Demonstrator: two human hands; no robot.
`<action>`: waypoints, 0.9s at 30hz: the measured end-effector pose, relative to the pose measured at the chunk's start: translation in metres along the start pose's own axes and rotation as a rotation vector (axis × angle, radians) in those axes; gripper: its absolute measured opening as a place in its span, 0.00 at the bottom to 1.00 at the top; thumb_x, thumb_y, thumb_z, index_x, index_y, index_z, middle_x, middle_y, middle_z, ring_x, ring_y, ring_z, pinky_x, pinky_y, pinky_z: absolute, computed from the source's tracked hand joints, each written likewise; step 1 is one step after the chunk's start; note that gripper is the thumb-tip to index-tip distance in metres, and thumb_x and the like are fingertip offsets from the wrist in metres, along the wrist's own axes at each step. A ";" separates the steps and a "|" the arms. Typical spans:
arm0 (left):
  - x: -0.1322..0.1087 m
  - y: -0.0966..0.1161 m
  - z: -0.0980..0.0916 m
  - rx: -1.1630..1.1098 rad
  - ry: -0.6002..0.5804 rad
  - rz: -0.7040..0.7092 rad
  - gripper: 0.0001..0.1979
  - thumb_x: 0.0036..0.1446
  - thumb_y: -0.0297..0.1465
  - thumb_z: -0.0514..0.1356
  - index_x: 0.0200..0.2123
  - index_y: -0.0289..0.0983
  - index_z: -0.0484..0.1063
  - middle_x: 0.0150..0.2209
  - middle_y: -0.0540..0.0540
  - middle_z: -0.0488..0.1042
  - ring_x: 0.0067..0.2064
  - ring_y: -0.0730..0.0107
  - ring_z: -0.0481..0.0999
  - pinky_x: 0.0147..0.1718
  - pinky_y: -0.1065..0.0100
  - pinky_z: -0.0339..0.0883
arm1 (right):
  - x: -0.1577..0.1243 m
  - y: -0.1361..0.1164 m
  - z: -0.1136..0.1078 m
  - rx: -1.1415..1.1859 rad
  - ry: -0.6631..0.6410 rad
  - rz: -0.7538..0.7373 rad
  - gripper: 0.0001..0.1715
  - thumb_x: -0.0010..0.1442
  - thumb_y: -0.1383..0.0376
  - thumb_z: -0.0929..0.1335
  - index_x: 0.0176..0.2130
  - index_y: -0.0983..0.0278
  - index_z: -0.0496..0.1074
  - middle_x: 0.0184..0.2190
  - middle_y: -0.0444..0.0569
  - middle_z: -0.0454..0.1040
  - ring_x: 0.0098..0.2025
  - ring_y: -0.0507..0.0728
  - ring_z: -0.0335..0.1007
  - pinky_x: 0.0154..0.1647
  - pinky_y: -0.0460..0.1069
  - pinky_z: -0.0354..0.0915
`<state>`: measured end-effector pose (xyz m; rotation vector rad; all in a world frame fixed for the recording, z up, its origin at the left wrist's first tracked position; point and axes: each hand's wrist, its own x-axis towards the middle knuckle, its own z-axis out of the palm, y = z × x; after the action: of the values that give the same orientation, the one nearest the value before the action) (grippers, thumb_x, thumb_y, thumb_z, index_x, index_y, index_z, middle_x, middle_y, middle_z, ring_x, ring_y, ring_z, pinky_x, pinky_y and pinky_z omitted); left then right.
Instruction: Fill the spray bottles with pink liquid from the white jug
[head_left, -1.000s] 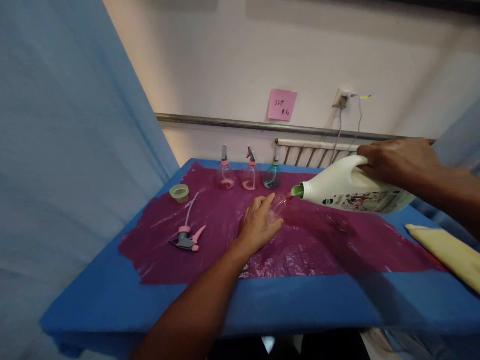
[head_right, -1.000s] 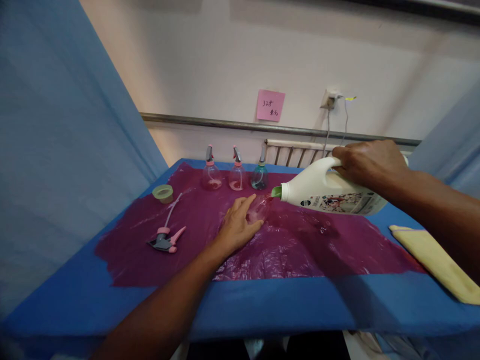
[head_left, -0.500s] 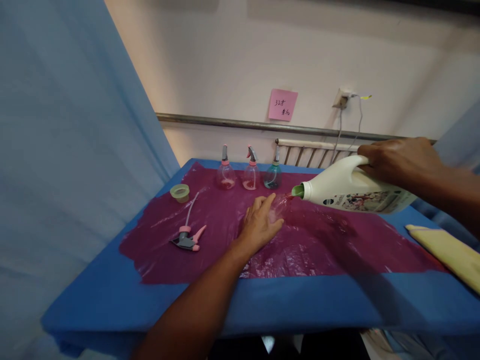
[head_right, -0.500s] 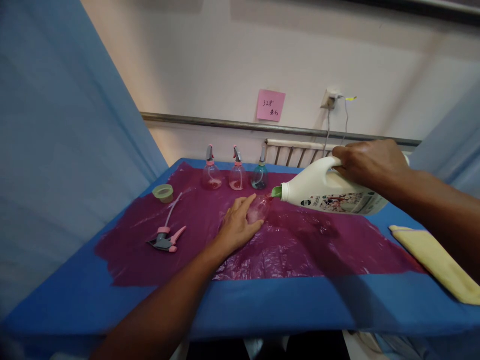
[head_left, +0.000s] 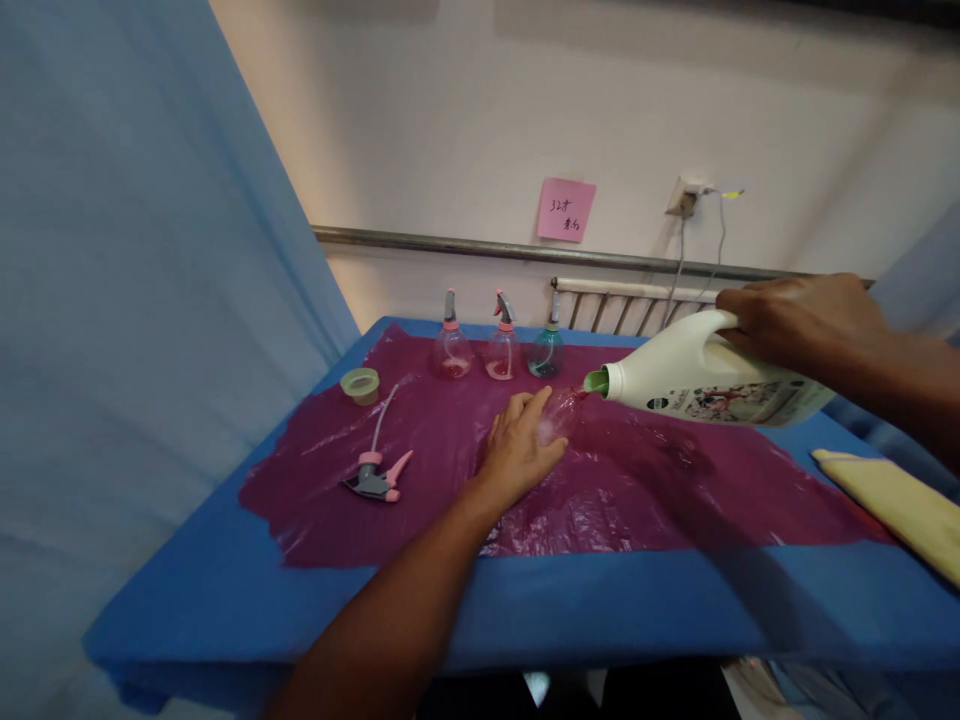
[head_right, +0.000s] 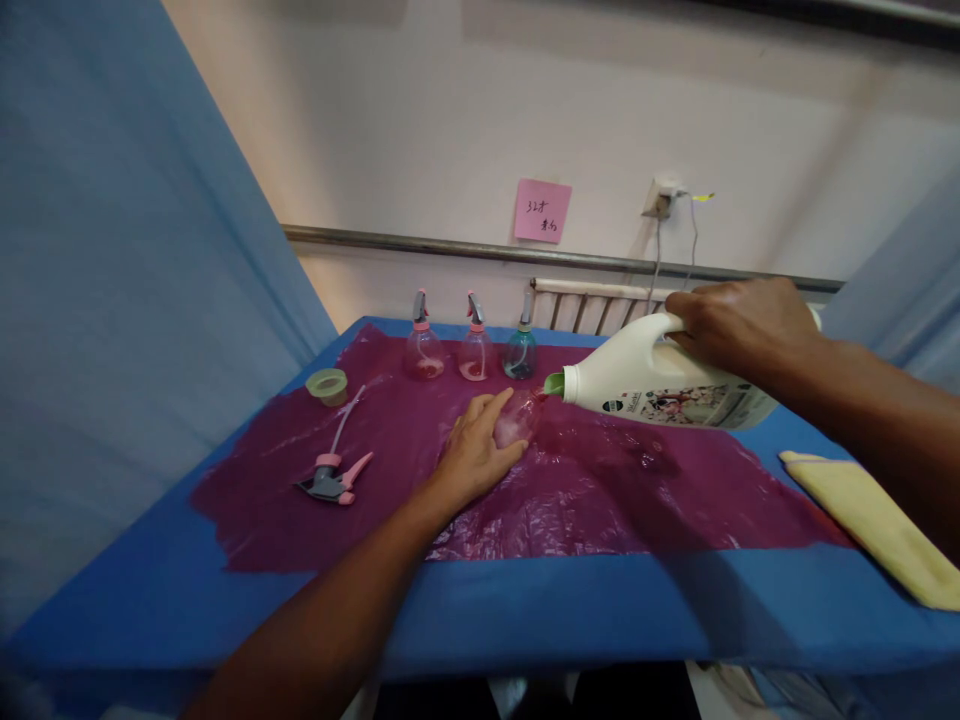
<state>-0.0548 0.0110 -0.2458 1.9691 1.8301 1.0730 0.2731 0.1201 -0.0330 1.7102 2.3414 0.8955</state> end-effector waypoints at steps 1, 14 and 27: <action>0.000 0.000 0.000 -0.003 0.002 0.002 0.43 0.64 0.35 0.74 0.79 0.47 0.66 0.69 0.40 0.73 0.67 0.44 0.79 0.71 0.43 0.73 | 0.000 0.000 0.000 0.016 0.009 0.001 0.11 0.76 0.55 0.68 0.47 0.56 0.79 0.45 0.58 0.86 0.40 0.67 0.78 0.36 0.55 0.55; 0.001 -0.001 0.000 -0.012 0.010 0.007 0.43 0.64 0.36 0.74 0.80 0.45 0.66 0.70 0.39 0.73 0.69 0.43 0.78 0.71 0.44 0.73 | -0.009 -0.006 0.011 0.067 -0.003 0.037 0.15 0.79 0.57 0.67 0.49 0.60 0.82 0.49 0.62 0.86 0.41 0.62 0.76 0.37 0.57 0.49; 0.008 -0.003 0.000 -0.086 0.026 -0.049 0.46 0.63 0.36 0.72 0.81 0.43 0.62 0.75 0.34 0.70 0.77 0.40 0.72 0.77 0.43 0.68 | -0.005 -0.008 0.116 1.117 0.223 0.567 0.05 0.65 0.63 0.74 0.39 0.62 0.82 0.35 0.53 0.84 0.39 0.59 0.75 0.40 0.53 0.63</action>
<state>-0.0577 0.0186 -0.2453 1.8606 1.8037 1.1477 0.3162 0.1595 -0.1331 2.8539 2.7497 -0.4028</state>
